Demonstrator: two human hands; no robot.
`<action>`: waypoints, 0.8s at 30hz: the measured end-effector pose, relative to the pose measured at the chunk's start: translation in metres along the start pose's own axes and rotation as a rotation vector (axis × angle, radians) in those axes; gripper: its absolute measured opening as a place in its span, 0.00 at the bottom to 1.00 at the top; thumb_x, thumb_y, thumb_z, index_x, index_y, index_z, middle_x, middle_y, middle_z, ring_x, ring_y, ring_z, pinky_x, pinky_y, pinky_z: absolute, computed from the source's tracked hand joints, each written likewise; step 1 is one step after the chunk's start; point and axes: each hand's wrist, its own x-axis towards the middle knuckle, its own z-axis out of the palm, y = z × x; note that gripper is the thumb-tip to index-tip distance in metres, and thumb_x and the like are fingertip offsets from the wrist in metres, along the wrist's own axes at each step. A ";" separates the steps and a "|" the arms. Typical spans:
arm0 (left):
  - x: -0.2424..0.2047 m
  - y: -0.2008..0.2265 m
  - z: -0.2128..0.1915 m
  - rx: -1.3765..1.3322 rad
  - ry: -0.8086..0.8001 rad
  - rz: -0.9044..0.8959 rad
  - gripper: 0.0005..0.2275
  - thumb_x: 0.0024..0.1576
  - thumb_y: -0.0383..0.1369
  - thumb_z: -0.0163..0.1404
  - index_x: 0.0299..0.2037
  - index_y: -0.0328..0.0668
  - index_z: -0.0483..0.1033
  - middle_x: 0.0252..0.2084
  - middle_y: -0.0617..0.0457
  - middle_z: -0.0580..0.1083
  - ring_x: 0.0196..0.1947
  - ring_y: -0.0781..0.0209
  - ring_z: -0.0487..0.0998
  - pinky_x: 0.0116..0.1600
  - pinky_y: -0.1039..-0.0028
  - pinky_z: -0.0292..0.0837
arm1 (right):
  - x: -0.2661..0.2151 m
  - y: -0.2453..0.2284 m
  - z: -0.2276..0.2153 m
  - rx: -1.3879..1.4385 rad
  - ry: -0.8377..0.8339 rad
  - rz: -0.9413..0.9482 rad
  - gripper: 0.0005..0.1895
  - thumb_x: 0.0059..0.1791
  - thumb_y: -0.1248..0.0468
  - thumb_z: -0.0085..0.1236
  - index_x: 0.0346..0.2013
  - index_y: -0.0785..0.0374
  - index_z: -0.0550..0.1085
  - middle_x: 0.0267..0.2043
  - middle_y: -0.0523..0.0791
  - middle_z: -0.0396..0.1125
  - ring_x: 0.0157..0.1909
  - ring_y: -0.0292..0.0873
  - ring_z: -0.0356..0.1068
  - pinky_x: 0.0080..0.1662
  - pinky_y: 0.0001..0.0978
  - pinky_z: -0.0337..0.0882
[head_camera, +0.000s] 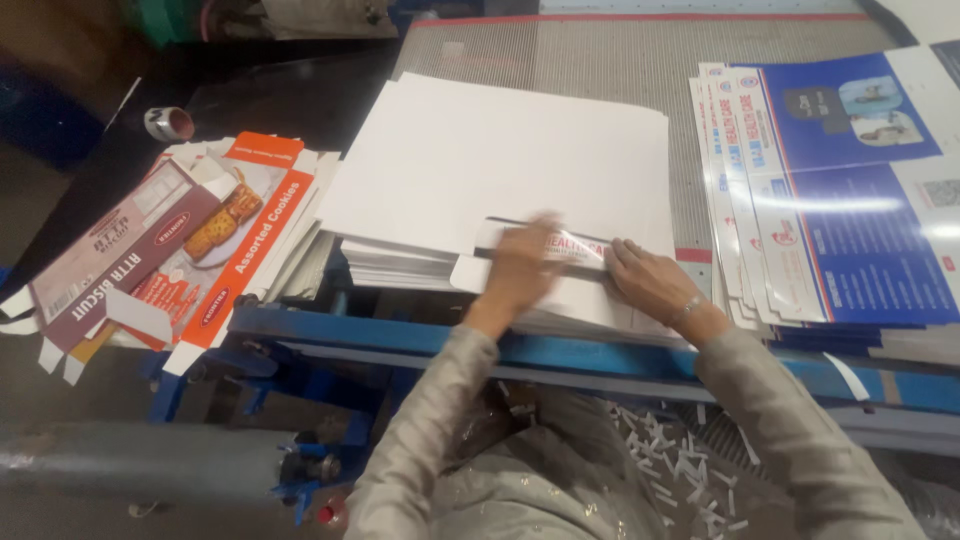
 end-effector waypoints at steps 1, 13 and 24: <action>0.000 0.019 0.001 -0.082 -0.137 0.072 0.26 0.55 0.47 0.61 0.58 0.38 0.73 0.65 0.45 0.70 0.64 0.50 0.70 0.65 0.55 0.62 | 0.000 -0.002 -0.002 0.047 -0.098 0.049 0.20 0.53 0.54 0.54 0.51 0.67 0.71 0.53 0.53 0.72 0.51 0.51 0.77 0.43 0.35 0.78; -0.010 0.006 -0.016 -0.004 0.256 0.120 0.09 0.50 0.30 0.59 0.40 0.48 0.75 0.45 0.60 0.78 0.45 0.57 0.79 0.51 0.63 0.65 | 0.014 -0.018 -0.003 0.675 0.396 0.230 0.12 0.49 0.67 0.64 0.47 0.55 0.80 0.45 0.46 0.76 0.44 0.45 0.77 0.46 0.34 0.78; -0.010 0.031 -0.019 -0.032 0.245 0.217 0.09 0.52 0.30 0.60 0.41 0.45 0.75 0.47 0.57 0.77 0.45 0.55 0.78 0.50 0.62 0.68 | 0.016 -0.025 -0.008 0.578 0.438 0.209 0.11 0.43 0.72 0.64 0.38 0.58 0.77 0.43 0.43 0.74 0.43 0.46 0.75 0.42 0.36 0.76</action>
